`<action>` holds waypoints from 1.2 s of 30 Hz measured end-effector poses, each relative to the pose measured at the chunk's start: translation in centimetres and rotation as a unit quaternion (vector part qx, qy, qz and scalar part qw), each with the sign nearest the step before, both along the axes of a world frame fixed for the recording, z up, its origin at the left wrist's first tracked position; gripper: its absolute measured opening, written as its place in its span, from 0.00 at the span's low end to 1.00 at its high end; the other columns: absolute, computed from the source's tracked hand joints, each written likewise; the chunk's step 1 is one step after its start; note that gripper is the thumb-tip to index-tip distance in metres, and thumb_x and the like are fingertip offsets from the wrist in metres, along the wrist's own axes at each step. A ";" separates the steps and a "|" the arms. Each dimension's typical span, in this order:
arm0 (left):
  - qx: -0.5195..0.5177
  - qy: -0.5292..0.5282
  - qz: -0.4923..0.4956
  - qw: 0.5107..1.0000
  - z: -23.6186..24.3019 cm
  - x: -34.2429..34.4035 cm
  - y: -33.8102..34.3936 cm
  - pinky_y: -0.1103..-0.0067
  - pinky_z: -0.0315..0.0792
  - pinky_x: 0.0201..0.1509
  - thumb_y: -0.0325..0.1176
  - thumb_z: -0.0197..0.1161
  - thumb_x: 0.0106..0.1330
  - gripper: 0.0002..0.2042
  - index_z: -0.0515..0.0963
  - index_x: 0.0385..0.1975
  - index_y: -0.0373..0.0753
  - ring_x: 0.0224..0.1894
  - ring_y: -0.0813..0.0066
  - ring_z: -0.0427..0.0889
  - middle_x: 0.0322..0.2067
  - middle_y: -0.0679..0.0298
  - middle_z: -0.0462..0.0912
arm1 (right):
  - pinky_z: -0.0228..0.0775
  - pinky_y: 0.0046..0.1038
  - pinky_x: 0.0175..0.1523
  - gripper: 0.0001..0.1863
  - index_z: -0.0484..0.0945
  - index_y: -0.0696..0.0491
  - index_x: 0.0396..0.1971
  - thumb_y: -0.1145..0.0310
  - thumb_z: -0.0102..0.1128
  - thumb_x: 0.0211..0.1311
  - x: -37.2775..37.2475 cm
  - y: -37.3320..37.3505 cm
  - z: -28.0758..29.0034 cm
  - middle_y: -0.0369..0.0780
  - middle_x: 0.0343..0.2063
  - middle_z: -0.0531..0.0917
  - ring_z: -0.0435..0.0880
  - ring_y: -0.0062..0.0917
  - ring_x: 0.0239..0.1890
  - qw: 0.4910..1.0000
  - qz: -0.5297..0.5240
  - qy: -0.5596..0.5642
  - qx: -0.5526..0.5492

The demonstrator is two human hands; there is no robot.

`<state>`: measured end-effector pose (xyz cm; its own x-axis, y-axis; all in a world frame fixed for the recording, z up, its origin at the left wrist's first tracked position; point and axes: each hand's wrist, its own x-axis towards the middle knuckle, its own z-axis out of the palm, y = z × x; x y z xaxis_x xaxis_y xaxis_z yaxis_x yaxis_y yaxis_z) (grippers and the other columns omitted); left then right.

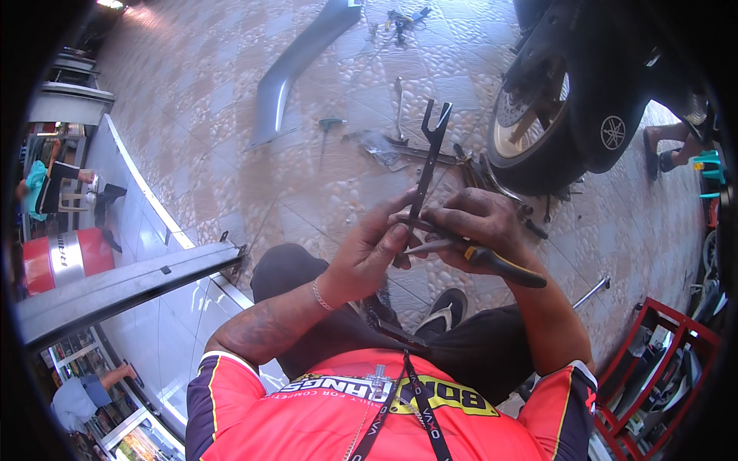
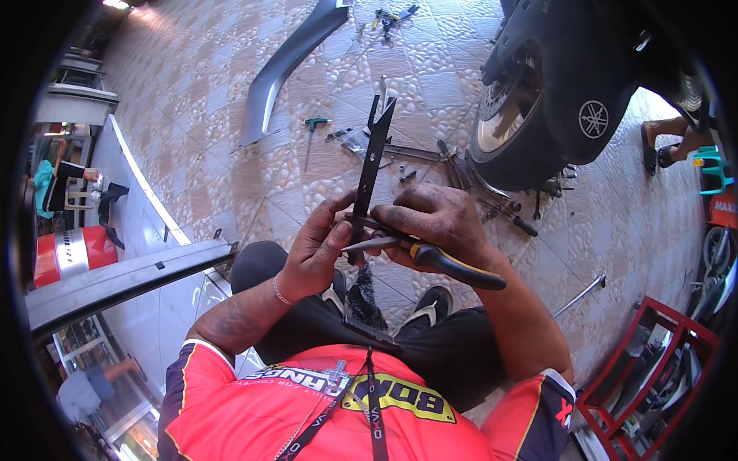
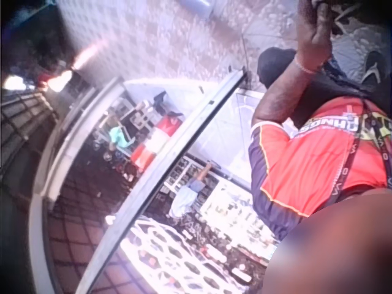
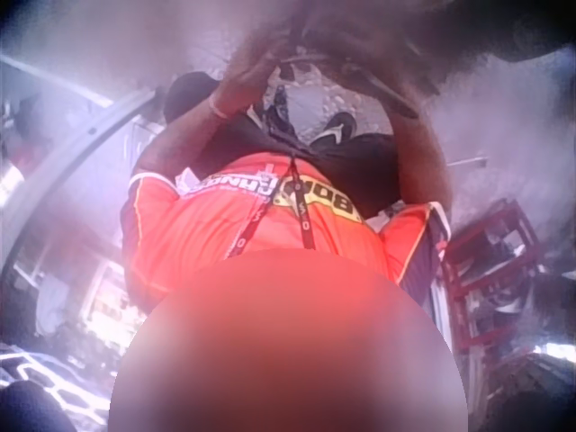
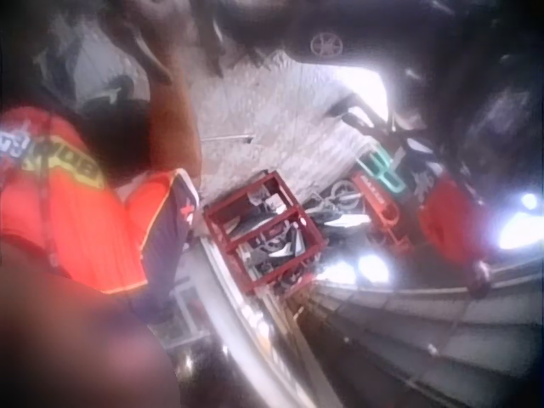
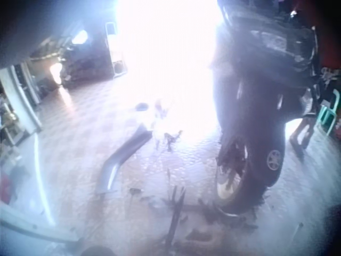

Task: The person is working on a motorcycle in a workshop. They are using pliers to adjust a metal bracket, likely part of the motorcycle's undercarriage or frame.

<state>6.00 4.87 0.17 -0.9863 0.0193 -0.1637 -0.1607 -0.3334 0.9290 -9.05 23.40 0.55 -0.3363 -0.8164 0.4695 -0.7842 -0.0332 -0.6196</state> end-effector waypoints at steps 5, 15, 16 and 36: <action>0.027 0.038 -0.020 0.999 -0.5 -0.6 -0.4 0.78 0.75 0.50 0.34 0.51 0.78 0.30 0.49 0.75 0.38 0.52 0.74 0.80 0.55 0.56 0.76 | 0.73 0.34 0.29 0.20 0.79 0.51 0.37 0.62 0.74 0.42 0.0 0.1 1.0 0.38 0.30 0.79 0.82 0.35 0.28 1.000 0.006 -0.015 0.001; 0.055 0.065 -0.153 0.985 0.5 0.4 -1.0 0.85 0.68 0.43 0.38 0.53 0.76 0.36 0.41 0.76 0.36 0.34 0.85 0.69 0.36 0.70 0.73 | 0.68 0.38 0.27 0.24 0.78 0.50 0.33 0.46 0.72 0.50 1.1 -0.3 0.7 0.39 0.24 0.74 0.78 0.38 0.24 0.995 0.094 -0.034 -0.001; 0.019 0.084 -0.148 0.985 0.6 0.5 -0.9 0.86 0.65 0.41 0.40 0.53 0.76 0.36 0.41 0.76 0.35 0.32 0.87 0.66 0.33 0.72 0.70 | 0.68 0.37 0.27 0.25 0.78 0.51 0.33 0.42 0.69 0.52 1.3 -0.5 0.5 0.39 0.24 0.74 0.78 0.39 0.24 0.993 0.099 -0.070 -0.005; -0.108 0.055 -0.140 0.983 0.0 -1.0 -2.8 0.85 0.64 0.31 0.40 0.52 0.77 0.37 0.36 0.77 0.45 0.27 0.87 0.64 0.32 0.72 0.71 | 0.51 0.27 0.15 0.39 0.68 0.49 0.16 0.23 0.44 0.61 5.9 -2.4 -0.6 0.34 0.10 0.63 0.65 0.20 0.11 0.581 -0.080 -0.802 0.117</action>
